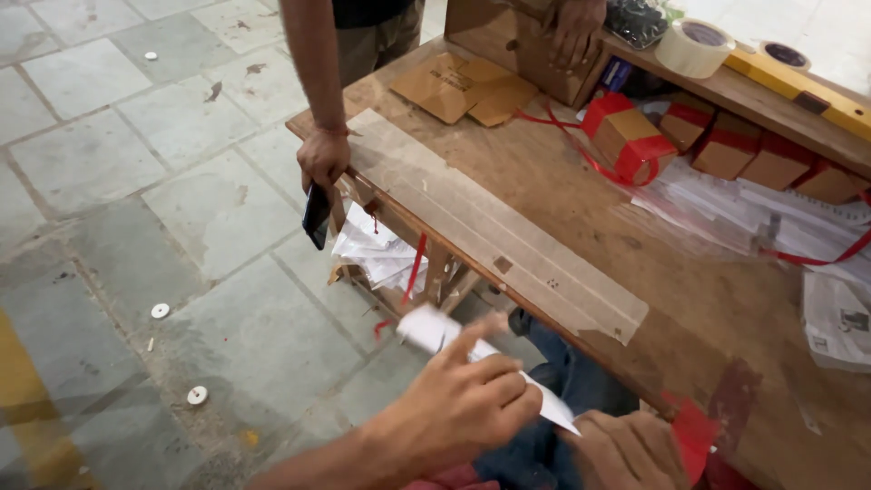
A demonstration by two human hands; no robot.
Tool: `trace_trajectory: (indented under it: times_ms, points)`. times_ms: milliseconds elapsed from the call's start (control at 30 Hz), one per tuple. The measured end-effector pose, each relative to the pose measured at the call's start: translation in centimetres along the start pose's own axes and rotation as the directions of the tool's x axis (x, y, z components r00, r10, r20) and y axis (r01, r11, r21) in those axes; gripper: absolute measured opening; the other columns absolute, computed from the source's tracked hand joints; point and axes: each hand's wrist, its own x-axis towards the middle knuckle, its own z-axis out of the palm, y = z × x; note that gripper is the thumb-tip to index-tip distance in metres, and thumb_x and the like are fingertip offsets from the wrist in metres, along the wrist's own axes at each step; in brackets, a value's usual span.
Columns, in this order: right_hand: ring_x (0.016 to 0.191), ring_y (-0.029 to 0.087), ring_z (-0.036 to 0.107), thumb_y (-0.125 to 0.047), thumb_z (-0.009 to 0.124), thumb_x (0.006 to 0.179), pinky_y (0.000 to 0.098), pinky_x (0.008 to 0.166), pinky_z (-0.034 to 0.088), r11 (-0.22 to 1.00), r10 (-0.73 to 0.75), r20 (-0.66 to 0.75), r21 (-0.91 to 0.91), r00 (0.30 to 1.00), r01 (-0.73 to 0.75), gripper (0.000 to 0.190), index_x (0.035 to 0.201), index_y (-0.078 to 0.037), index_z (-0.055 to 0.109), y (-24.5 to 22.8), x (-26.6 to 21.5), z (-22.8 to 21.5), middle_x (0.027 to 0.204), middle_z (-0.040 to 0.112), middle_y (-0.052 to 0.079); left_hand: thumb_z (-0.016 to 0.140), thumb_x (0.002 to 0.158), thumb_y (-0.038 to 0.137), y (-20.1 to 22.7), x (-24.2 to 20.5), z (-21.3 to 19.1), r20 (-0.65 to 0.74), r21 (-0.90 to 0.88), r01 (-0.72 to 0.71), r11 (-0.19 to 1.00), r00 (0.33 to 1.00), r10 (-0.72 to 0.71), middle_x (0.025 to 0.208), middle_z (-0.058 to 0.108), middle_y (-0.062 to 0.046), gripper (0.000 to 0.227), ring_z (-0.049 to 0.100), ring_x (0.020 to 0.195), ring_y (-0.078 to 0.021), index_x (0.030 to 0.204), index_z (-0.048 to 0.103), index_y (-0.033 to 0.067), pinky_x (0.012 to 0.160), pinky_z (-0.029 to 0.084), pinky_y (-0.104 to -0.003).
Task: Taping small cardboard boxes with red tape and handling printed instruction papers.
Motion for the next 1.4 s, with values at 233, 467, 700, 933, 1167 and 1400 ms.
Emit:
trace_trajectory:
  times_ms: [233, 467, 700, 933, 1167, 1400]
  points:
    - [0.088, 0.018, 0.061, -0.021, 0.076, 0.084, 0.0294, 0.086, 0.051, 0.710, 0.667, -0.093, 0.379, 0.739, -0.593, 0.044, 0.118, 0.002, 0.061, -0.8, 1.4, -1.4, 0.101, 0.065, 0.012, 0.066, 0.098, 0.002, 0.5, -1.9, 2.8, 0.059, -0.830, 0.345, 0.437, 0.835, -0.547, 0.084, 0.075, -0.004, 0.018, 0.074, 0.075, -0.0106, 0.113, 0.077, 0.0058, 0.067, 0.058, -0.027]
    - [0.079, 0.018, 0.061, -0.007, 0.078, 0.084, 0.0311, 0.070, 0.047, 0.314, 0.859, 0.212, 0.499, 0.465, -0.808, 0.025, 0.104, 0.008, 0.073, 1.0, -0.2, -0.5, 0.088, 0.070, 0.013, 0.066, 0.102, 0.013, -1.1, -1.1, 3.8, 0.323, -0.924, 0.375, -0.072, 0.667, -0.671, 0.087, 0.073, 0.002, 0.020, 0.061, 0.080, -0.0018, 0.111, 0.074, -0.0027, 0.071, 0.054, -0.023]
    - [0.072, 0.014, 0.056, 0.001, 0.077, 0.089, 0.0279, 0.066, 0.042, 0.299, 0.840, 0.242, 0.541, 0.486, -0.786, 0.013, 0.096, 0.010, 0.072, 3.7, 1.8, -1.9, 0.080, 0.065, 0.009, 0.065, 0.101, 0.019, -3.6, 1.8, 1.0, 0.450, -0.761, 0.581, 0.289, 0.793, -0.410, 0.077, 0.069, 0.000, 0.027, 0.055, 0.073, -0.0008, 0.119, 0.070, -0.0003, 0.064, 0.053, -0.025]
    - [0.083, 0.017, 0.073, 0.003, 0.074, 0.082, 0.0286, 0.069, 0.058, -0.040, 0.759, 0.495, 0.683, 0.422, -0.729, 0.031, 0.113, 0.004, 0.074, 5.0, 7.4, -2.4, 0.100, 0.078, 0.014, 0.063, 0.099, 0.015, -5.3, 4.0, 2.5, 0.564, -0.823, 0.558, -0.107, 0.779, -0.275, 0.099, 0.072, 0.005, 0.030, 0.059, 0.087, -0.0005, 0.127, 0.063, 0.0044, 0.075, 0.055, -0.023]
    - [0.085, 0.017, 0.072, 0.008, 0.063, 0.091, 0.0258, 0.069, 0.057, -0.177, 0.617, 0.547, 0.797, 0.566, -0.577, 0.025, 0.113, 0.006, 0.074, 8.6, 3.9, -1.8, 0.103, 0.075, 0.016, 0.055, 0.093, -0.011, -5.9, 3.4, 3.4, 0.391, -0.881, 0.445, 0.160, 0.876, -0.284, 0.130, 0.074, -0.006, 0.040, 0.071, 0.112, -0.0105, 0.123, 0.072, 0.0080, 0.091, 0.058, -0.024]
    - [0.094, 0.024, 0.070, 0.002, 0.052, 0.105, 0.0325, 0.082, 0.058, -0.141, 0.623, 0.497, 0.831, 0.604, -0.538, 0.022, 0.120, 0.007, 0.067, 10.2, 2.4, -0.4, 0.111, 0.071, 0.024, 0.058, 0.077, -0.021, -5.5, 2.9, 4.1, 0.119, -0.895, 0.257, 0.364, 0.925, -0.360, 0.136, 0.072, -0.012, 0.043, 0.072, 0.123, -0.0211, 0.100, 0.081, 0.0083, 0.102, 0.058, -0.029]
